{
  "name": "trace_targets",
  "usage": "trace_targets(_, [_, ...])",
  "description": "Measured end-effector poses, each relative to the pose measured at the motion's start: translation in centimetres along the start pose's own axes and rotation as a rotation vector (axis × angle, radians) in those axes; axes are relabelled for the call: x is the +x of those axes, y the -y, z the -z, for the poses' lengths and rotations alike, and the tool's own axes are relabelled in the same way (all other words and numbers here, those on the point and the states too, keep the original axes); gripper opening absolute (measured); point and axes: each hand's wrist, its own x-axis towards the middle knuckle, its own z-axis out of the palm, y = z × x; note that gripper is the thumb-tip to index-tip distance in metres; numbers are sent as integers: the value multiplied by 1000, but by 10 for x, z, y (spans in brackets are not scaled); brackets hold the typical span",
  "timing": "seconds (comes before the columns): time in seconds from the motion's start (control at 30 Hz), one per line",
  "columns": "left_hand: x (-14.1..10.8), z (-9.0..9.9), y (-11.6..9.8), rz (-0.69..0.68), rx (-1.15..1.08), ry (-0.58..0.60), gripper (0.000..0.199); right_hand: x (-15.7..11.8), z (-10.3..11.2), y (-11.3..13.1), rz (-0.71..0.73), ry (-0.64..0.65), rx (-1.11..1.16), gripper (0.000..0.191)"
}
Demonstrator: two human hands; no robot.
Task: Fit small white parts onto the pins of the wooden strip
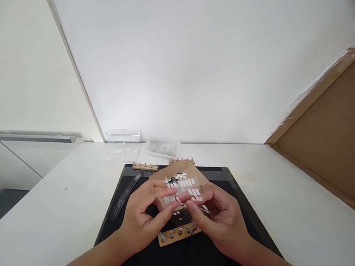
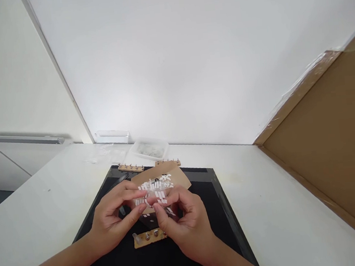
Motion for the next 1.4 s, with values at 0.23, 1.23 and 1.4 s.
trace_targets(0.23, [-1,-2,-1,236,-174,6,19,7,8,2,235,49,-172,26])
trace_targets(1.23, [4,-2,-7,32,99,-41,17,17,15,5,316,106,-275,23])
trace_targets(1.4, [4,-2,-9,28,113,-33,16,18,15,7,342,96,-312,26])
